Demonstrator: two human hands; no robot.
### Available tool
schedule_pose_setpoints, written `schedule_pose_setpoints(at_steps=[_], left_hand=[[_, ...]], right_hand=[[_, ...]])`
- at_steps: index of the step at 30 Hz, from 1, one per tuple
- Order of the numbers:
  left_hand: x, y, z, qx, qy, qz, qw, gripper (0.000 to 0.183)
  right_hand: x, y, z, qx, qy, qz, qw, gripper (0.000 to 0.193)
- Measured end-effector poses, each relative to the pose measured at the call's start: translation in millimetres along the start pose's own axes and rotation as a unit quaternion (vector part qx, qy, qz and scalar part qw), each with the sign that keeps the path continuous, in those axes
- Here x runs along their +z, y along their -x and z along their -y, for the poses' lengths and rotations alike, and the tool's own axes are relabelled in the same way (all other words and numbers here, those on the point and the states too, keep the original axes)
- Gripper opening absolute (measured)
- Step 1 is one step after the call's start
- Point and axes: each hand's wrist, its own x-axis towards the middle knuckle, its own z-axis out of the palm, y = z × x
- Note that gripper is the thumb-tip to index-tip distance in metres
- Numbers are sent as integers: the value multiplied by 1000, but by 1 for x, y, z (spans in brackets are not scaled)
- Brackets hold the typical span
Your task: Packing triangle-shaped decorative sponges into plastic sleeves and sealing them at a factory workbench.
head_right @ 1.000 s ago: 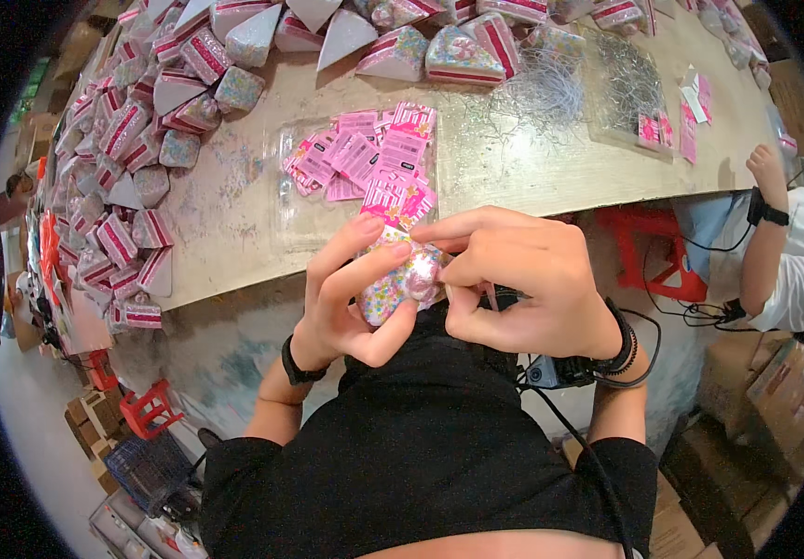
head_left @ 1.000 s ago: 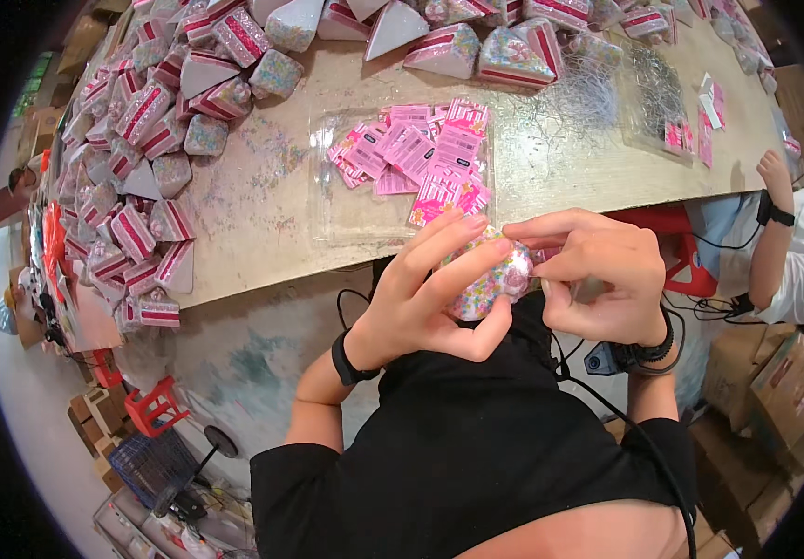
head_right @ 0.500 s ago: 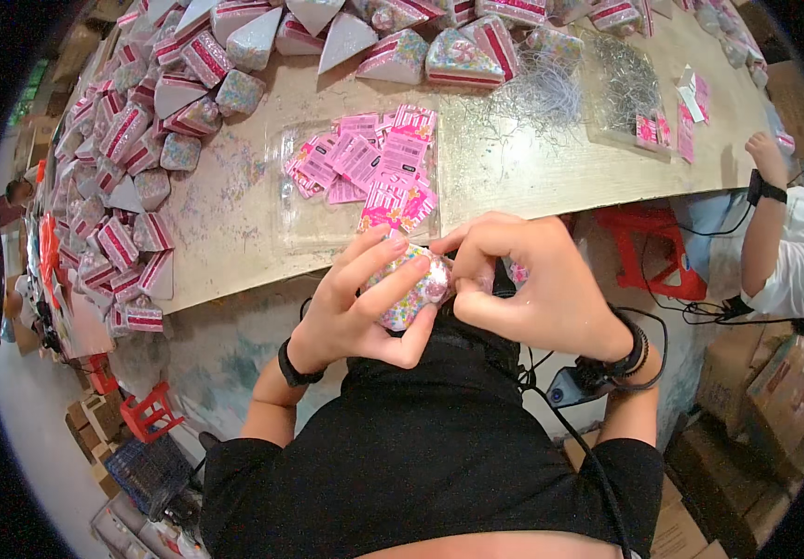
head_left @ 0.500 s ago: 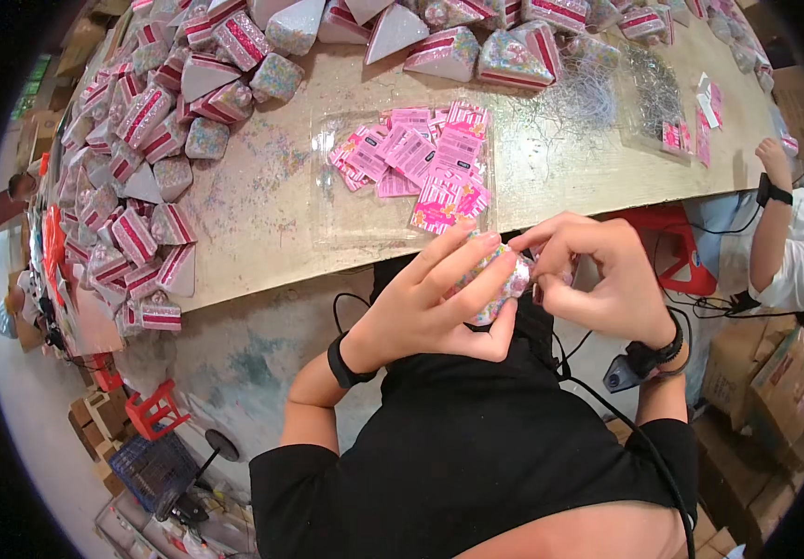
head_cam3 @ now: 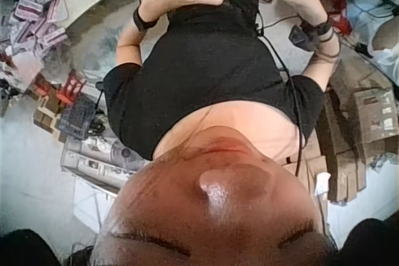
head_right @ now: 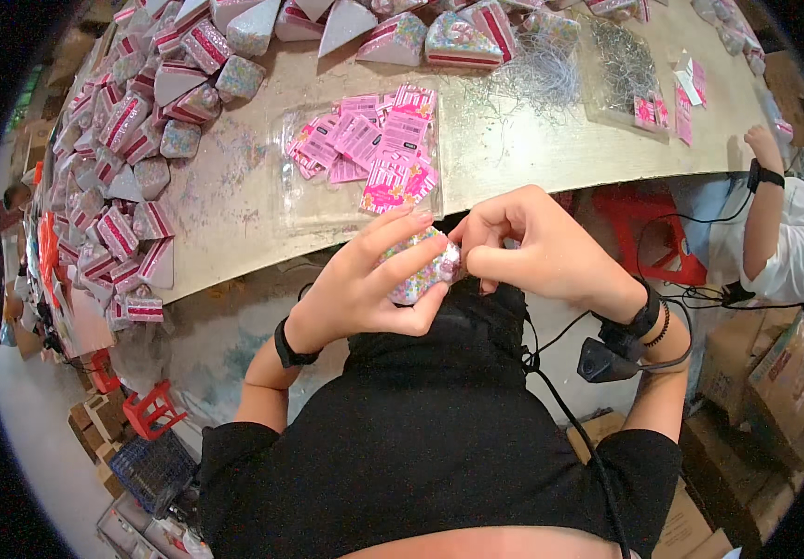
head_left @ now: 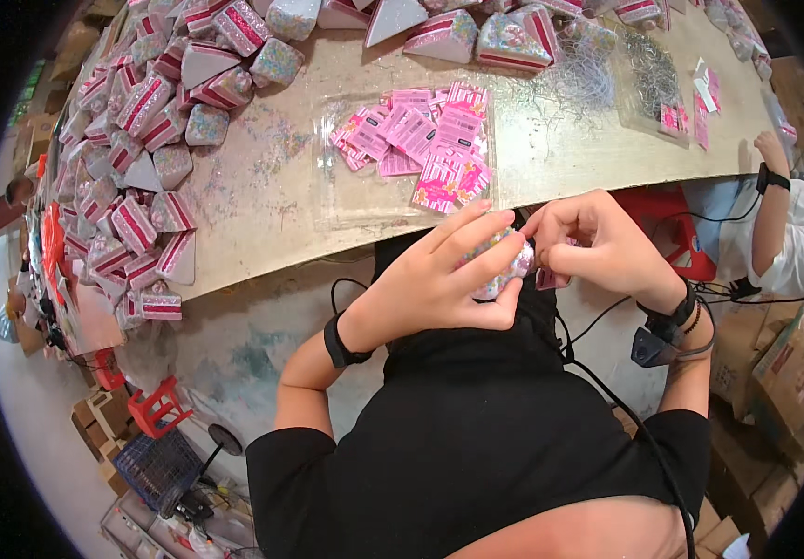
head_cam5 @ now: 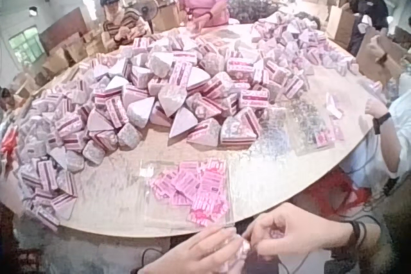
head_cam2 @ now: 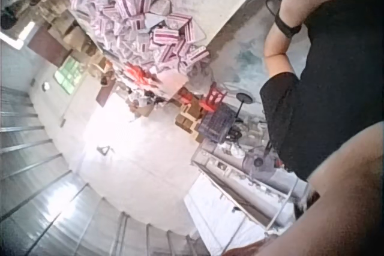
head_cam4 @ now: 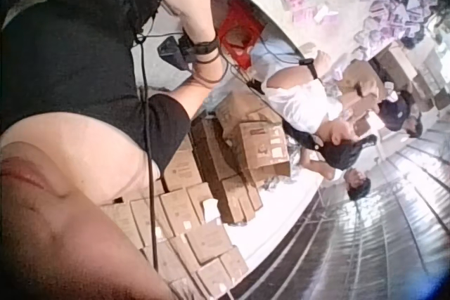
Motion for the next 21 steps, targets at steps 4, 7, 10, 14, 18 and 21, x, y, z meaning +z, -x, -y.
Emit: schedule_pose_setpoints(at_steps=[4, 7, 10, 14, 18, 21], left_hand=[[-9, -2, -6, -53, 29, 16, 998, 56], [-11, 1, -4, -47, 43, 33, 997, 53], [-10, 7, -1, -11, 38, 47, 998, 47], [-14, 6, 2, 29, 32, 62, 997, 42], [-18, 4, 2, 13, 63, 93, 994, 40], [-18, 6, 4, 11, 93, 99, 991, 40]], right_hand=[[5, 0, 3, 41, -75, -13, 996, 9], [5, 0, -4, 35, -74, 2, 997, 10], [4, -2, -9, 24, -63, 20, 998, 11], [10, 0, -6, 49, -95, -1, 994, 8], [7, 4, -17, 47, -95, 2, 994, 12], [10, 5, -24, 66, -137, -8, 988, 12]])
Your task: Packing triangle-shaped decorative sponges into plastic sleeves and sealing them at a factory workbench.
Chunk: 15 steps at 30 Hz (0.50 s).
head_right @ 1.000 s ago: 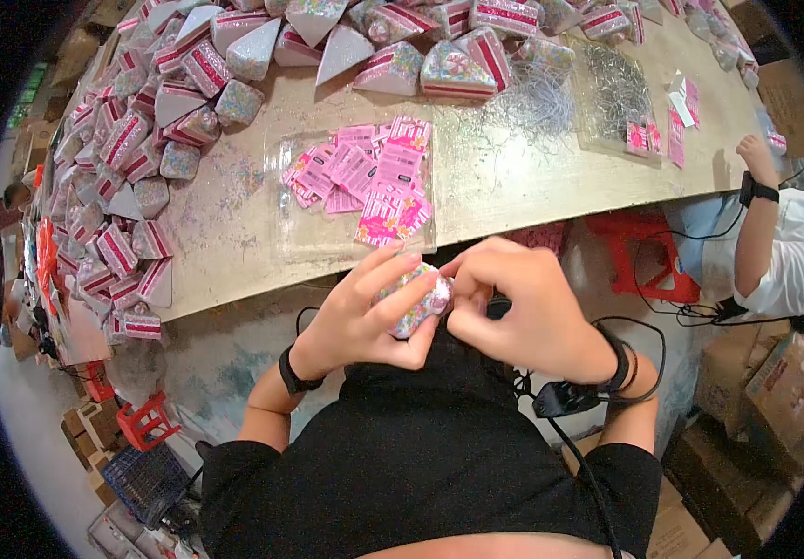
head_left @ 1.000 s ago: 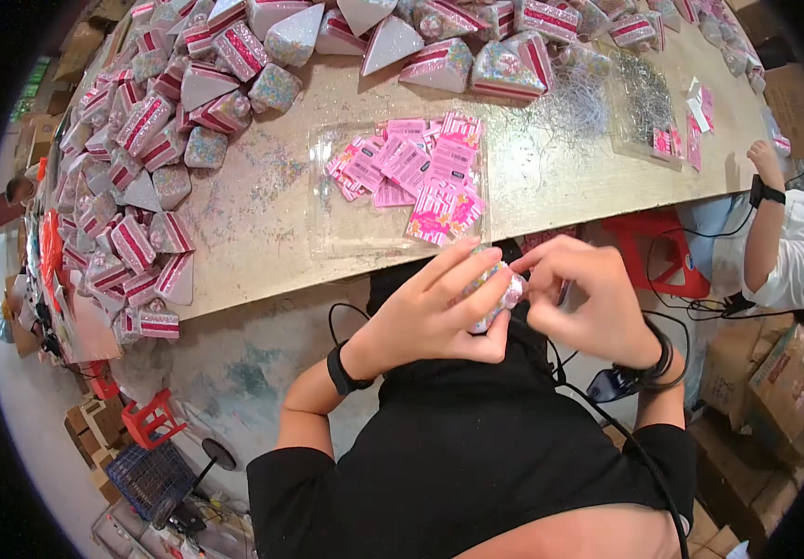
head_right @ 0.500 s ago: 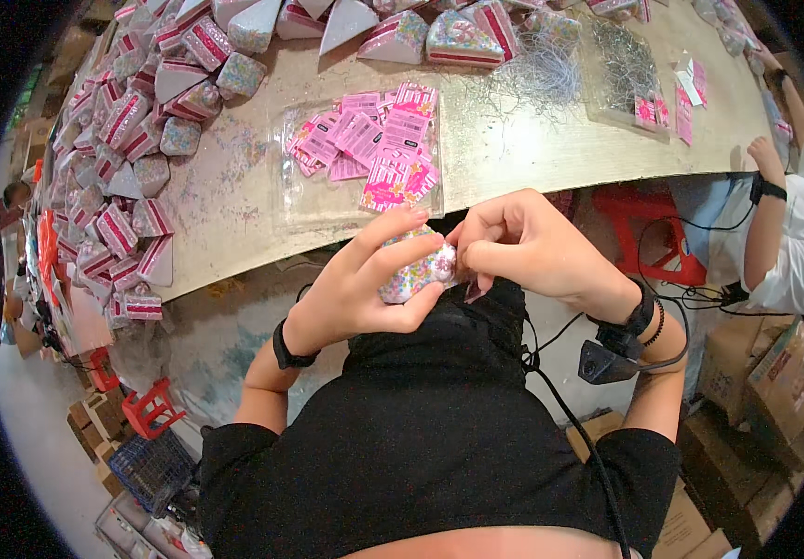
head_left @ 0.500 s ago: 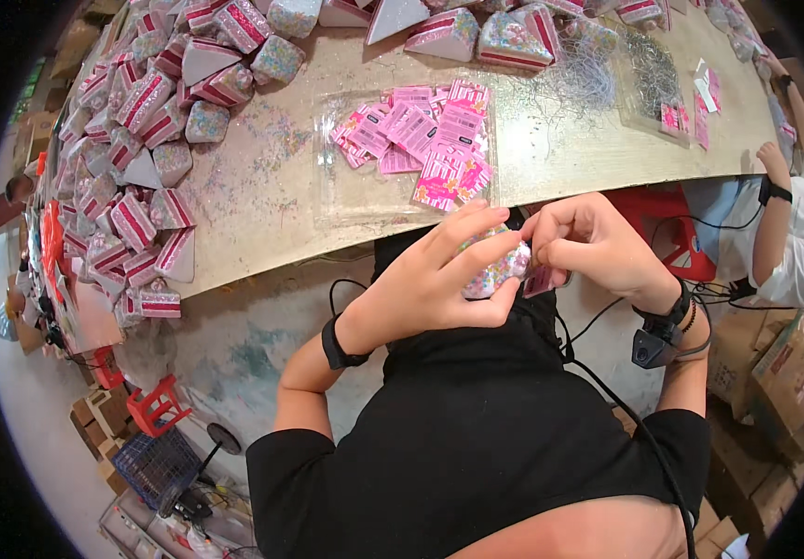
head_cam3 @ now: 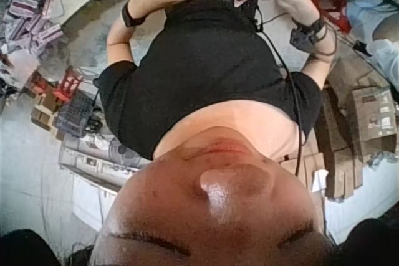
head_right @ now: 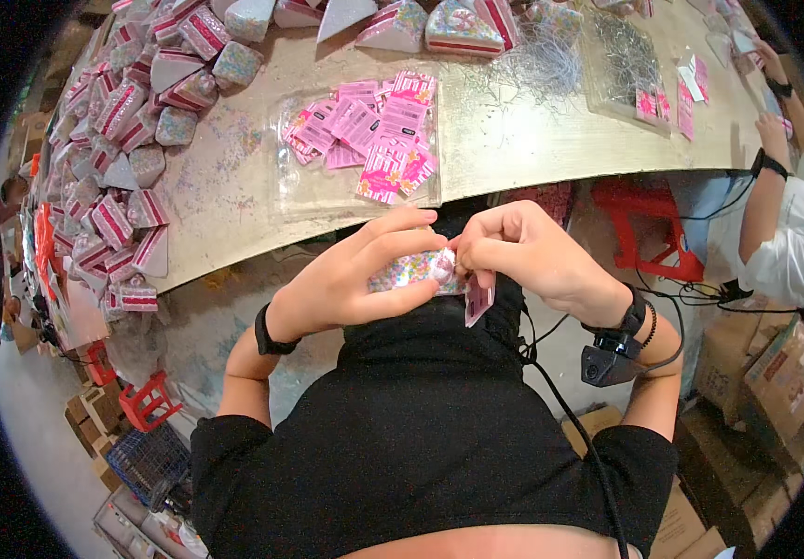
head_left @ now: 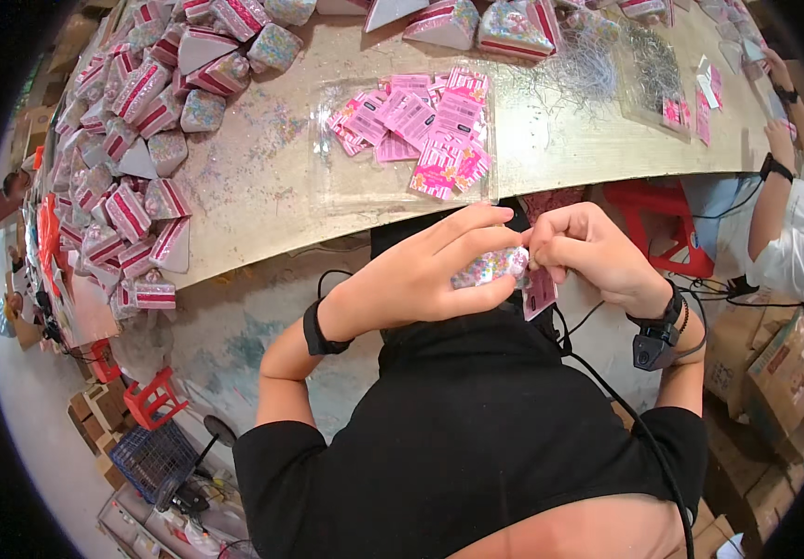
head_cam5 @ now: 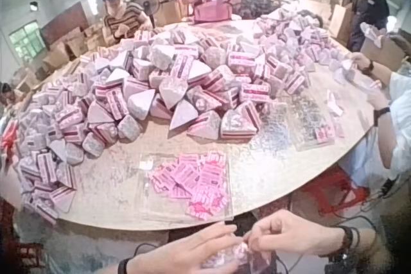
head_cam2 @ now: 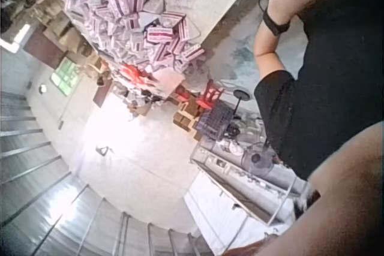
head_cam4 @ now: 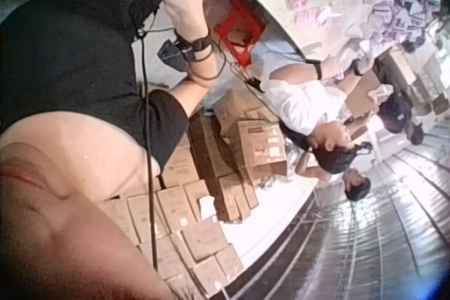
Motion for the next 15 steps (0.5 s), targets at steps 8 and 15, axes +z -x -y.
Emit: schedule_pose_setpoints(at_steps=[8, 15], left_hand=[[-7, -5, -4, 5, -30, 12, 999, 39], [-11, -11, -5, 25, -74, 6, 997, 38]], right_hand=[[5, 3, -17, 9, -93, -25, 995, 12], [8, 5, -29, -14, -204, -16, 979, 10]])
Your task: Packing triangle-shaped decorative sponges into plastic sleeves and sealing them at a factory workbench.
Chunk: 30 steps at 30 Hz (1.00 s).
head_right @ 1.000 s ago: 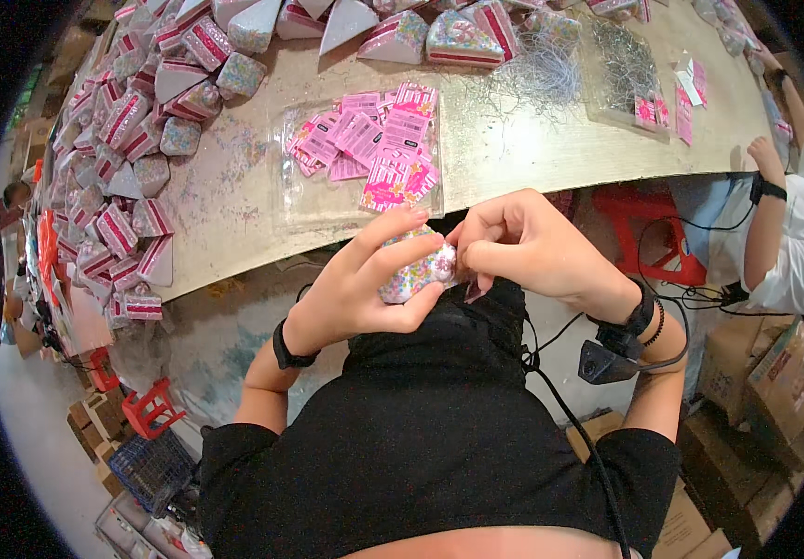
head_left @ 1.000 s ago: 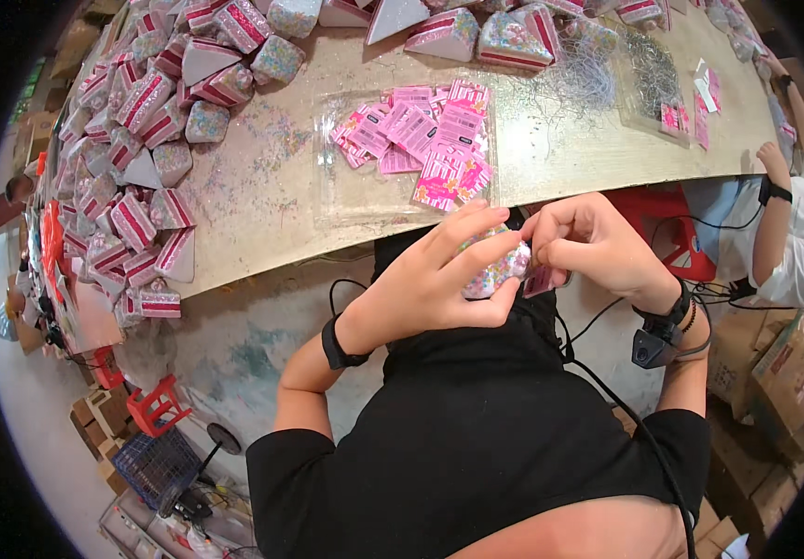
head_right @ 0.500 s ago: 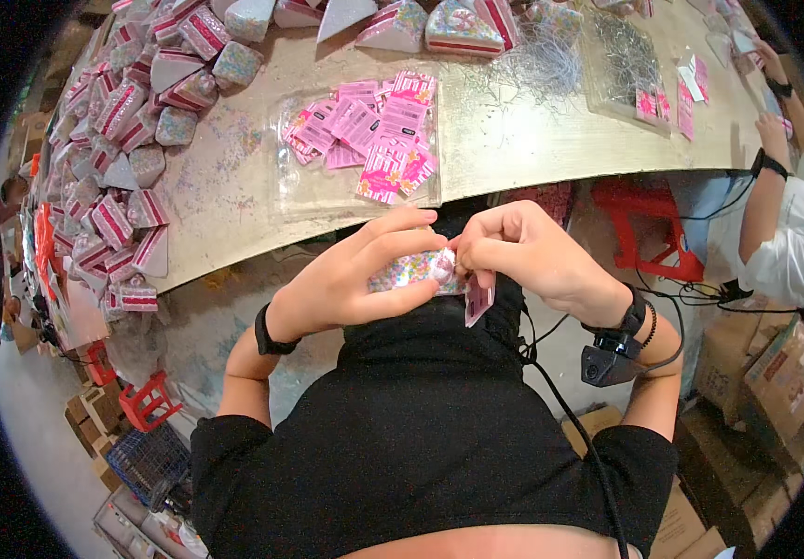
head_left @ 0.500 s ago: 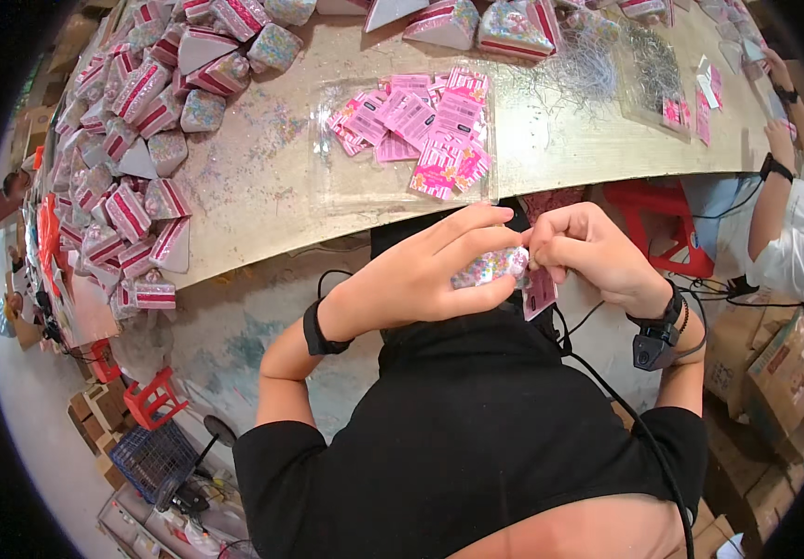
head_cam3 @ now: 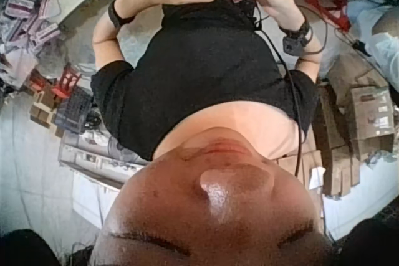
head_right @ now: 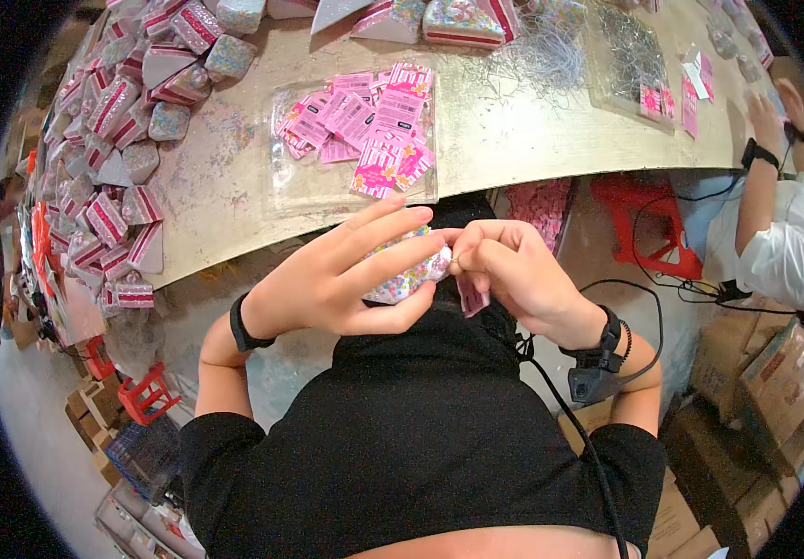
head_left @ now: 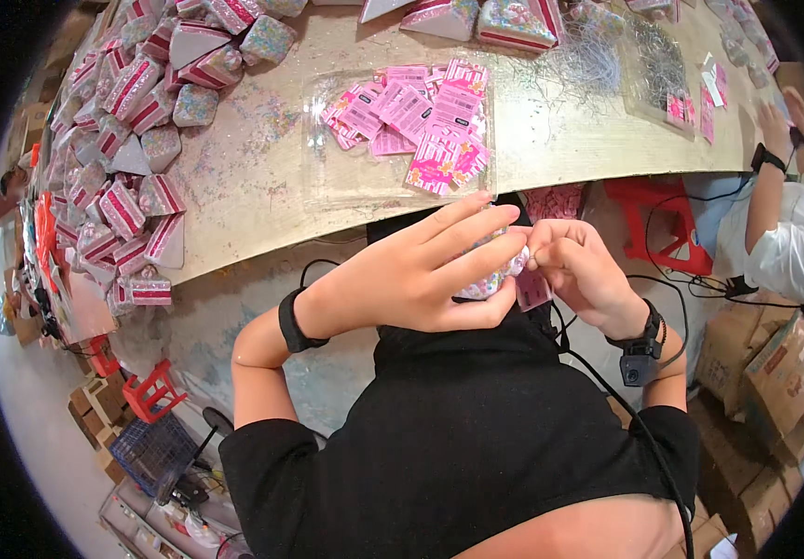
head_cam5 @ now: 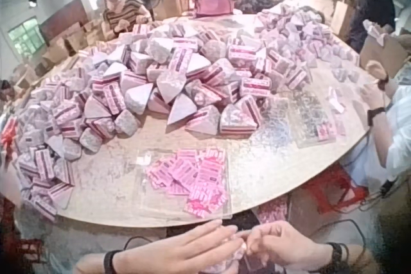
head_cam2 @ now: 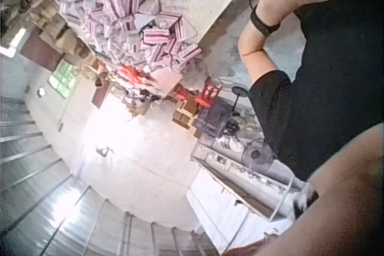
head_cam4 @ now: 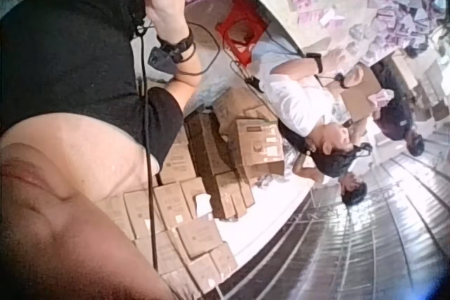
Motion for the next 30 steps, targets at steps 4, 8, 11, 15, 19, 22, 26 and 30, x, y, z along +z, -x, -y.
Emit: schedule_pose_setpoints(at_steps=[4, 8, 11, 15, 19, 22, 26, 30], left_hand=[[-11, -9, 4, 27, -2, 34, 999, 32], [-12, -14, 8, -11, 35, 51, 998, 35], [-15, -13, 10, -28, 57, 68, 996, 40], [-19, -11, 17, -46, 58, 111, 991, 39], [-23, -14, 20, -105, 127, 155, 974, 35], [-23, -15, 25, -130, 164, 164, 964, 33], [-16, -16, 30, 20, 90, 116, 989, 24], [-10, -23, 23, 71, 115, 105, 985, 25]], right_hand=[[0, -3, 4, -56, 67, -1, 996, 8], [-4, -3, 11, -73, 94, 1, 993, 9], [2, -5, 9, -80, 79, -27, 993, 8], [12, -8, -4, -159, 226, -112, 954, 5], [11, -10, 2, -400, 605, -103, 681, 17], [14, -6, 14, -472, 741, -36, 477, 32], [3, 15, 34, -308, 684, 81, 657, 33], [-27, 0, 49, -309, 541, 193, 758, 19]])
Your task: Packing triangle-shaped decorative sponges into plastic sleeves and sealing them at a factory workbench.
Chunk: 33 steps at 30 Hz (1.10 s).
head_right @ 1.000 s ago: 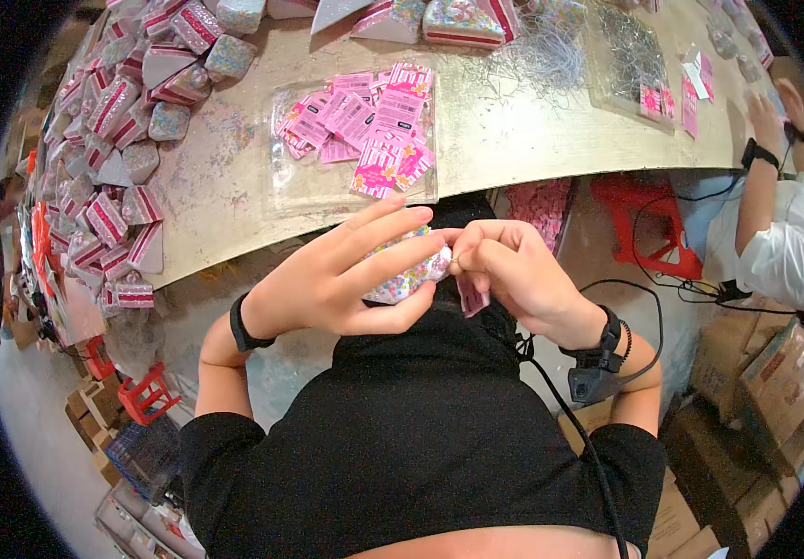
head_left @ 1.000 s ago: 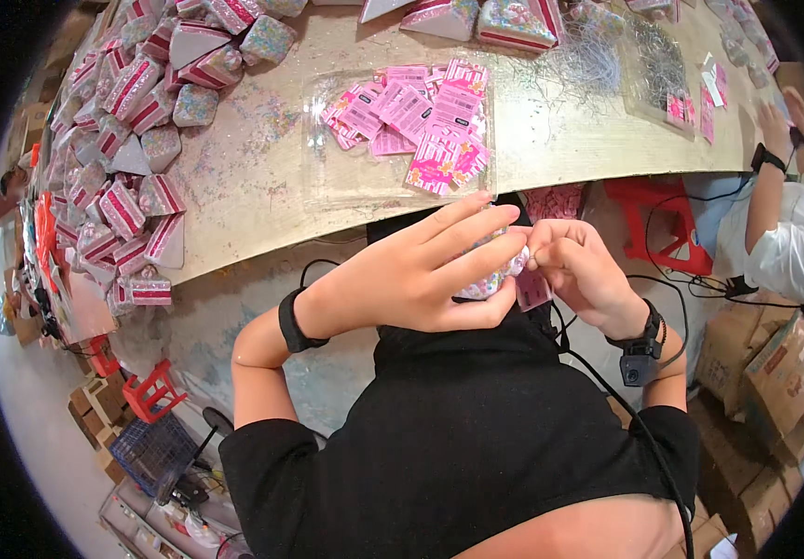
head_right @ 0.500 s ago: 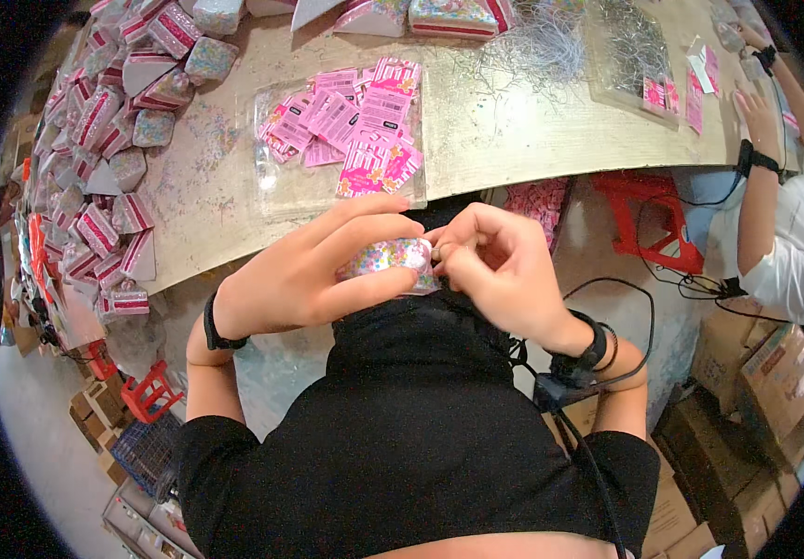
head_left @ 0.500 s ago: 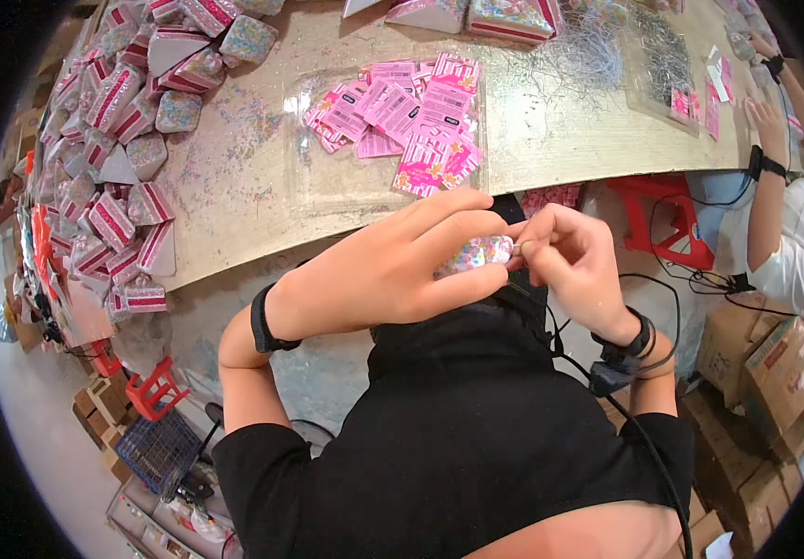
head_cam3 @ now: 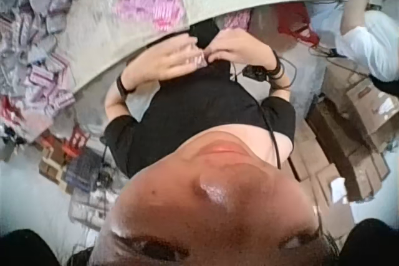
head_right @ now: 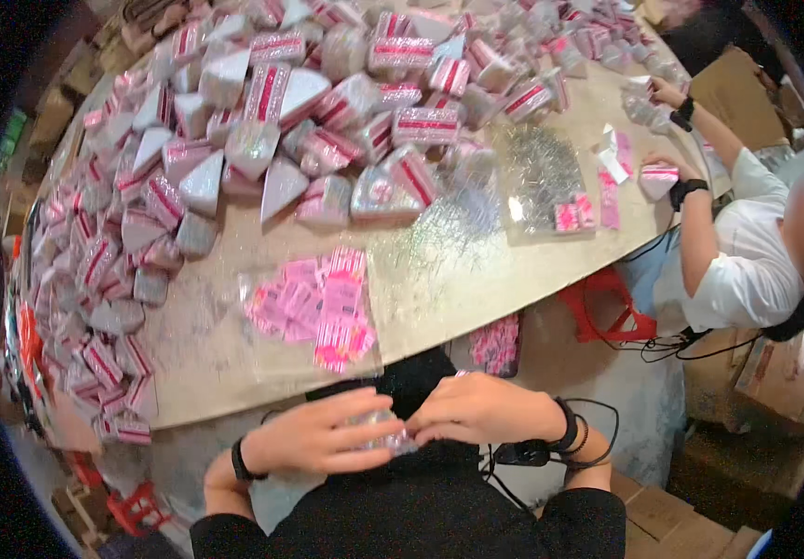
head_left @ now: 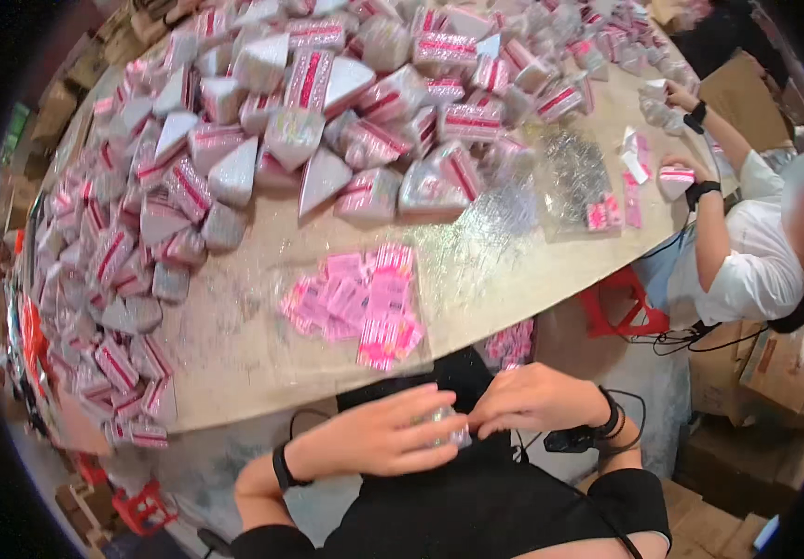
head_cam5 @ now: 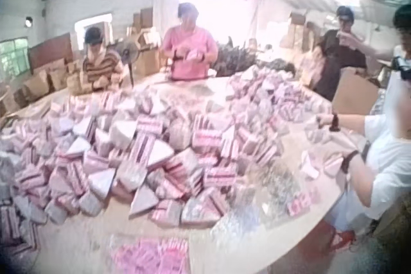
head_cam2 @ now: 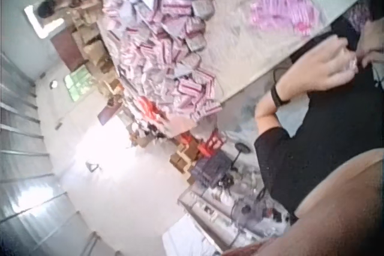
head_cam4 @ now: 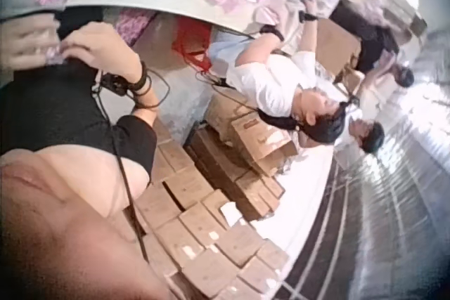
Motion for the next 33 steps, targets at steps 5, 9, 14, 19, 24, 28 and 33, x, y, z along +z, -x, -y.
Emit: schedule_pose_setpoints(at_steps=[5, 9, 14, 19, 24, 28, 33], left_hand=[[-6, -2, 1, -11, -9, 14, 1000, 31], [-6, -7, 7, -34, -16, 25, 999, 29], [-3, -7, 17, -7, -13, -14, 1000, 43], [-13, -11, 15, -90, -96, -7, 991, 55], [-25, 2, 7, -210, -196, -146, 946, 80], [-26, 27, 5, -311, -204, -211, 904, 84], [-29, 42, -12, -420, -236, -154, 863, 59]], right_hand=[[-4, -6, 19, 64, 83, -1, 995, 25], [2, -10, 17, 99, 16, 3, 995, 31], [-20, -24, 4, 160, -88, 41, 982, 31], [-31, -30, 1, 196, -111, -35, 974, 22], [-99, -15, -15, 106, -30, -390, 914, 20], [-214, -3, -23, 117, 456, -579, 666, 24], [-198, -26, 42, 9, 556, -562, 612, 20]])
